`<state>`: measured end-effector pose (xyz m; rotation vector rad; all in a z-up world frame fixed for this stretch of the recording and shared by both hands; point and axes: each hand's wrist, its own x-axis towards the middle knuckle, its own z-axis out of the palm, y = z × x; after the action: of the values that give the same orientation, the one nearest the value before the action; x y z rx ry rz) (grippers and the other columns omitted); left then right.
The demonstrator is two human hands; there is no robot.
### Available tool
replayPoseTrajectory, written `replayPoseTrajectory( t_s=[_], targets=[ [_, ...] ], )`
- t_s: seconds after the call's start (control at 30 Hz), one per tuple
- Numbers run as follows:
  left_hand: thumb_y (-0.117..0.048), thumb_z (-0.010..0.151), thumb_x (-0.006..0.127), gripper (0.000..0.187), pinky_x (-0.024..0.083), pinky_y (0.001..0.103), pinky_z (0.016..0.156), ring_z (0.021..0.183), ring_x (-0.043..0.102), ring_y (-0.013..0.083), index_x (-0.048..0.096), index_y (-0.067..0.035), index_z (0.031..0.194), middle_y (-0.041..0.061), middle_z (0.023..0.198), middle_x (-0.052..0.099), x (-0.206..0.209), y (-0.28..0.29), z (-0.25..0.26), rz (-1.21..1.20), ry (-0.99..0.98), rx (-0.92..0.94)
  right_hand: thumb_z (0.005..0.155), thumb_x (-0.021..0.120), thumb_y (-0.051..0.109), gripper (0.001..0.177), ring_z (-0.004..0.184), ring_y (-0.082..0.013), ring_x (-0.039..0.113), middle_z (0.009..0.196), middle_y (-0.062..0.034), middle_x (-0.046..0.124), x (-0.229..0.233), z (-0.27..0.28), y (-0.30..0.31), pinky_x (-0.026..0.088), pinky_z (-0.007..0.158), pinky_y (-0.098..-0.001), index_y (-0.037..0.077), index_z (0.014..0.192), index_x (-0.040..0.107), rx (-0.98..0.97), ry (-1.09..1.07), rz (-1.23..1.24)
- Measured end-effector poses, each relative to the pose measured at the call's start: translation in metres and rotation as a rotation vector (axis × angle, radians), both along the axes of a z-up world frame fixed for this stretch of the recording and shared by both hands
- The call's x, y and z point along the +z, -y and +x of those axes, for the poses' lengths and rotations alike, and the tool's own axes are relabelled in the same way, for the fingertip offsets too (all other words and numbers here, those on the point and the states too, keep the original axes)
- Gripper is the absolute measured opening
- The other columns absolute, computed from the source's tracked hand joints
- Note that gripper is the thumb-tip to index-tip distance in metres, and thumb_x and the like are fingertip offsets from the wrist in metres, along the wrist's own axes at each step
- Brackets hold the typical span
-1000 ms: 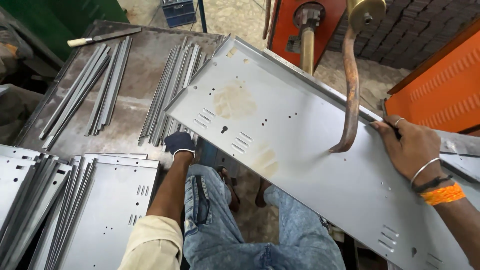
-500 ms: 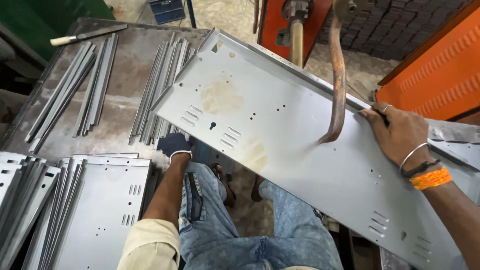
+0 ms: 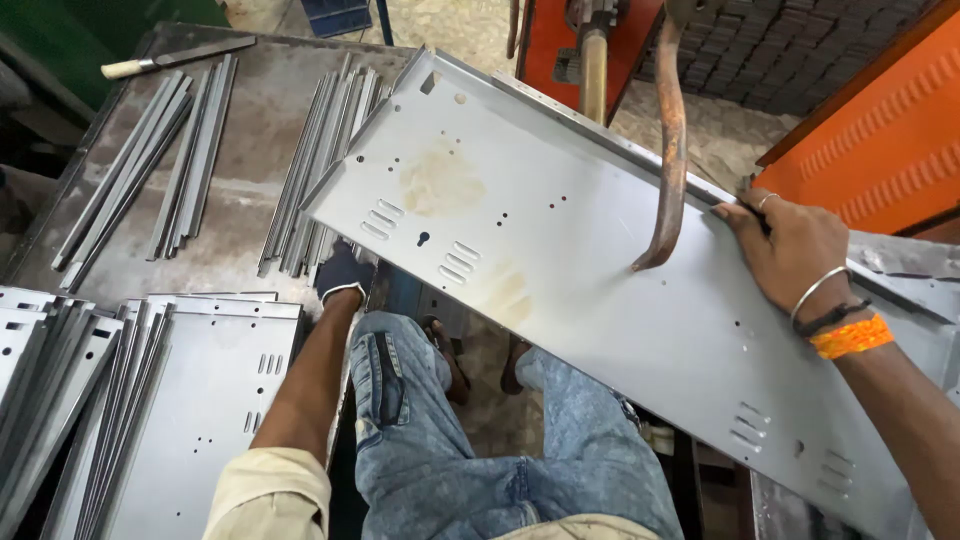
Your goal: The person lays a long metal strip along the edge of a sheet metal panel resting on a workbench, pulls down a lever-mounted curved folding tool to bend the panel edge over the strip, then lifts the panel, repositions it, and stacks finished panels on a side table, repeating the cycle.
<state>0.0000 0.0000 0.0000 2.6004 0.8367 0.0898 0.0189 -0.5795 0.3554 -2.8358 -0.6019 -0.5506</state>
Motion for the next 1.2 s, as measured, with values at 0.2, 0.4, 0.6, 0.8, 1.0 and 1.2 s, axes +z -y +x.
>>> replayPoseTrajectory(
  t_s=[0.2,0.4,0.6,0.8,1.0,1.2],
  targets=[
    [-0.027,0.098,0.058,0.03,0.052,0.053,0.084,0.097,0.068,0.0429,0.076,-0.003,0.1,0.025,0.104,0.075,0.02,-0.011,-0.021,-0.126,0.445,-0.025,0.109,0.062,0.043,0.037,0.072,-0.0392,0.067,0.077,-0.0186,0.068,0.008,-0.003,-0.004,0.048,0.064,-0.0494,0.008,0.11,0.077,0.001,-0.057,0.028],
    [-0.016,0.094,0.059,0.021,0.045,0.027,0.058,0.064,0.059,0.0085,0.073,-0.002,0.102,0.004,0.09,0.076,0.114,-0.004,-0.093,-0.719,0.967,0.064,0.11,0.061,0.043,0.038,0.076,-0.037,0.07,0.084,-0.0176,0.072,0.009,0.006,-0.001,0.05,0.066,-0.0483,0.01,0.115,0.078,0.059,-0.03,0.001],
    [-0.014,0.111,0.067,0.023,0.053,0.021,0.086,0.093,0.065,0.006,0.072,-0.001,0.13,0.001,0.102,0.073,0.242,-0.049,-0.191,-0.536,0.919,-0.168,0.108,0.06,0.045,0.041,0.08,-0.0379,0.07,0.089,-0.0189,0.074,0.011,0.035,0.002,0.053,0.069,-0.0482,0.009,0.112,0.078,0.182,-0.046,0.016],
    [-0.01,0.098,0.077,0.016,0.053,0.031,0.079,0.083,0.066,0.0145,0.076,0.001,0.109,0.012,0.092,0.072,0.323,-0.061,-0.238,-0.23,0.559,-0.352,0.107,0.064,0.045,0.041,0.076,-0.0392,0.068,0.084,-0.0195,0.072,0.012,0.074,-0.002,0.052,0.07,-0.0499,0.008,0.1,0.081,0.244,-0.069,-0.078],
    [-0.009,0.1,0.078,0.008,0.054,0.028,0.078,0.083,0.071,0.0174,0.08,-0.006,0.108,0.011,0.096,0.076,0.37,-0.029,-0.203,0.159,0.521,-0.556,0.101,0.069,0.047,0.044,0.059,-0.035,0.065,0.074,-0.0186,0.07,0.021,0.086,-0.01,0.051,0.059,-0.0465,0.005,0.093,0.078,0.236,-0.138,-0.068],
    [-0.011,0.104,0.072,0.009,0.058,0.031,0.076,0.08,0.071,0.0178,0.081,-0.014,0.105,0.007,0.094,0.076,0.401,0.028,-0.136,0.279,0.567,-0.858,0.1,0.071,0.05,0.058,0.049,-0.0322,0.052,0.057,-0.0193,0.058,0.033,0.086,-0.015,0.044,0.052,-0.0446,0.0,0.07,0.068,0.187,-0.296,-0.039]
  ],
)
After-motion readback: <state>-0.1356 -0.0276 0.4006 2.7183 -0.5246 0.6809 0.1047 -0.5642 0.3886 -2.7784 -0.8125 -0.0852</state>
